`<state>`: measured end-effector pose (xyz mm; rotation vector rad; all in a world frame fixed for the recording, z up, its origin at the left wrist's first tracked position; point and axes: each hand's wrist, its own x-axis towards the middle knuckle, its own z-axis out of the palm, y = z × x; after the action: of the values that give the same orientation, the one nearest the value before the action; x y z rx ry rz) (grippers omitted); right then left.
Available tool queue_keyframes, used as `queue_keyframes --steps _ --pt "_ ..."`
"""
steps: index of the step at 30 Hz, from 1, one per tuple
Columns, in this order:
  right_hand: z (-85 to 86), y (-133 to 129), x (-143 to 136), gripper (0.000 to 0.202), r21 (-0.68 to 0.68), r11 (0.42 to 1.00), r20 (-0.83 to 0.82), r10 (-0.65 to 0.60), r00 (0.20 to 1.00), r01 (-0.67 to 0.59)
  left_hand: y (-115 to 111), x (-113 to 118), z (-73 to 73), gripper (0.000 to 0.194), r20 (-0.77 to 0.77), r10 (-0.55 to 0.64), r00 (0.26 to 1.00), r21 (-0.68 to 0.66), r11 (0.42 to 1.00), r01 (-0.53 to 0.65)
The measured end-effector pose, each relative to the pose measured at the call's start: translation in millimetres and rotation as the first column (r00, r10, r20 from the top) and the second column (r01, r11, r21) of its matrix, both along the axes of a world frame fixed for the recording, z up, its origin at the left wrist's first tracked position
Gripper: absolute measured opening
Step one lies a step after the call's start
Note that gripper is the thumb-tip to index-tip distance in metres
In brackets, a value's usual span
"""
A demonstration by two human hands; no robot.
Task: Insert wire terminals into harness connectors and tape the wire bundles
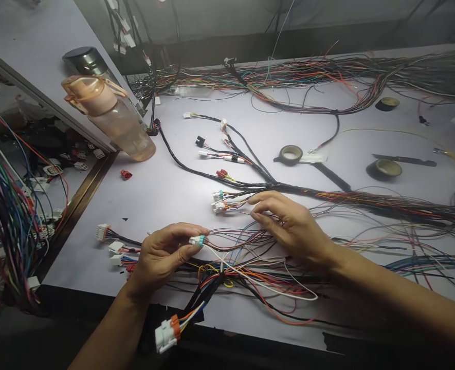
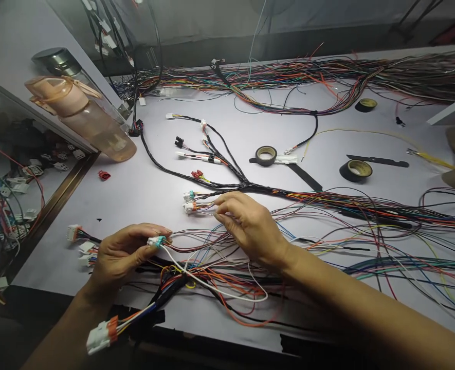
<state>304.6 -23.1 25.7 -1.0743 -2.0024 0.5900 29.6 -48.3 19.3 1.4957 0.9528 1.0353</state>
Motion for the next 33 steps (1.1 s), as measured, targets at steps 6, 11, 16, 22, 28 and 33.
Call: queue_keyframes --steps 6,11,16,22,28,33 --pt "-22.7 -1 -9 0.008 0.199 0.979 0.134 0.024 0.991 -0.051 0 1 -0.6 0.030 -0.063 0.001 0.998 0.018 1.000 0.000" --pt "-29.0 -1 -11 0.009 0.232 0.972 0.122 0.006 0.993 -0.034 1 -1 -1.8 0.032 -0.104 -0.007 0.995 0.035 0.999 0.010" --pt "-28.6 1 -10 0.011 0.225 0.974 0.093 0.005 0.996 -0.026 1 -1 -2.2 0.034 -0.130 -0.008 0.992 0.061 0.998 0.016" --pt "-22.1 1 -9 0.011 0.182 0.983 0.024 0.011 1.000 -0.015 1 -1 -0.4 0.034 -0.155 -0.007 0.988 0.074 0.997 0.018" --pt "-19.9 1 -8 0.011 0.124 0.991 0.008 0.051 0.999 -0.051 2 1 0.0 0.037 -0.182 -0.043 0.982 0.118 0.991 0.065" --pt "-22.4 1 -9 0.011 0.116 0.989 0.019 0.093 0.995 -0.095 5 1 0.8 0.040 -0.256 -0.073 0.964 0.221 0.966 0.132"
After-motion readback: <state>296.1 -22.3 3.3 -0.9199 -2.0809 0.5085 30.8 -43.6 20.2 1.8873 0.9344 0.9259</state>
